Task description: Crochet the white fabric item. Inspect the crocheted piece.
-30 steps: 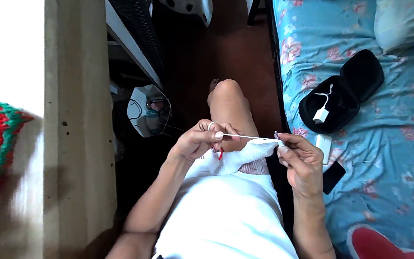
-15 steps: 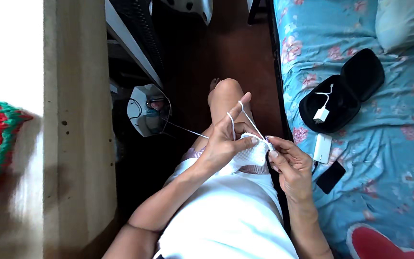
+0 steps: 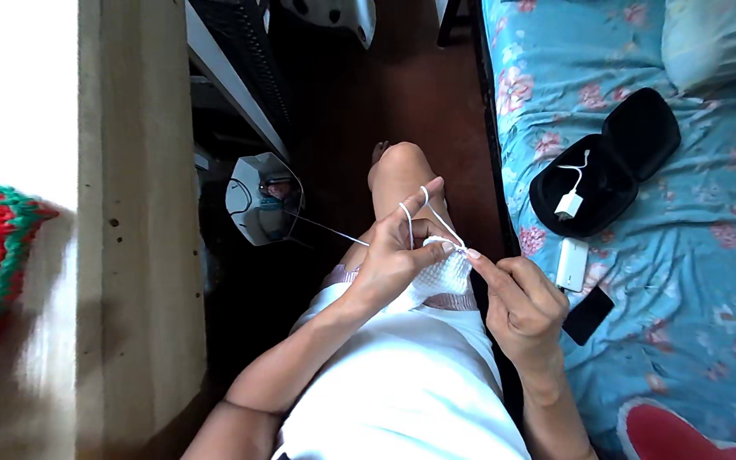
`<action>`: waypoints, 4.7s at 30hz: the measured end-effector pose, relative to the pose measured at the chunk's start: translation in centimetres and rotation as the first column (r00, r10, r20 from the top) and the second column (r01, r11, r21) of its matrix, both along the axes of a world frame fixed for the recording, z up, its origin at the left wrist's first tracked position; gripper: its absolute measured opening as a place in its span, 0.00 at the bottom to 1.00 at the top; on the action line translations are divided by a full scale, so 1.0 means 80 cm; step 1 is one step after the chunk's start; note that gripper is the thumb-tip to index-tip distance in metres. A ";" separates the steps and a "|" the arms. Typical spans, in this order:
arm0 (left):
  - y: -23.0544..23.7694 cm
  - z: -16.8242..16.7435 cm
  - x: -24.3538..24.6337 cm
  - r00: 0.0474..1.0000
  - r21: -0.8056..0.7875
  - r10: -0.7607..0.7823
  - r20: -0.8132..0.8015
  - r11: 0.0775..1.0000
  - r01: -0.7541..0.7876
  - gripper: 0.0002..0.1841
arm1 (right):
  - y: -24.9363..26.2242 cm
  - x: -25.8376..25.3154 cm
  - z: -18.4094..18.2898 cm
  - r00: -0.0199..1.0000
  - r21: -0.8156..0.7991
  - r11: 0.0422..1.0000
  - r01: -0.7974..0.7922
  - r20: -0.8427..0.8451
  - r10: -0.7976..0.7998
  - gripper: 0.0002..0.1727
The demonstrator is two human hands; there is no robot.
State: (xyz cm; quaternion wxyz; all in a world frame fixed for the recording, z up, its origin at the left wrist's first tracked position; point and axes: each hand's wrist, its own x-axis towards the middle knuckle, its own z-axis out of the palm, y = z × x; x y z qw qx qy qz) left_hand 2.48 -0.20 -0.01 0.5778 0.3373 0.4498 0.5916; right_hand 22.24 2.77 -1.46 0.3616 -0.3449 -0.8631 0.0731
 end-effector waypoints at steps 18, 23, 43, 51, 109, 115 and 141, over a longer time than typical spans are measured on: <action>-0.002 -0.006 -0.002 1.000 -0.019 0.015 -0.009 1.000 -0.015 0.39 | -0.009 -0.013 -0.002 0.999 0.053 0.998 0.035 0.032 -0.036 0.15; 0.000 -0.013 -0.009 0.975 -0.085 -0.036 0.218 0.995 0.056 0.41 | -0.002 -0.008 -0.007 0.986 -0.161 0.986 -0.051 -0.163 0.025 0.13; -0.019 -0.022 0.036 0.969 0.303 0.213 -0.123 0.938 -0.168 0.44 | -0.007 -0.032 0.006 0.888 -0.382 0.906 -0.182 -0.459 -0.015 0.11; -0.011 0.000 -0.005 0.999 0.095 0.000 0.050 0.995 -0.005 0.44 | 0.006 -0.014 0.000 0.988 0.055 0.997 -0.057 -0.137 0.064 0.10; 0.012 -0.002 -0.011 0.989 0.196 -0.130 -0.075 0.970 0.143 0.54 | 0.010 -0.022 0.002 0.724 -0.658 0.558 -0.505 -0.675 -0.142 0.16; 0.024 0.006 -0.012 0.992 0.018 -0.130 -0.005 0.991 0.130 0.53 | 0.020 -0.028 -0.003 0.592 -0.681 0.392 -0.619 -0.732 -0.337 0.17; 0.077 0.032 -0.032 0.990 -0.141 0.128 -0.064 0.981 -0.136 0.41 | 0.100 -0.035 0.006 0.978 -0.248 0.958 -0.145 -0.181 0.101 0.18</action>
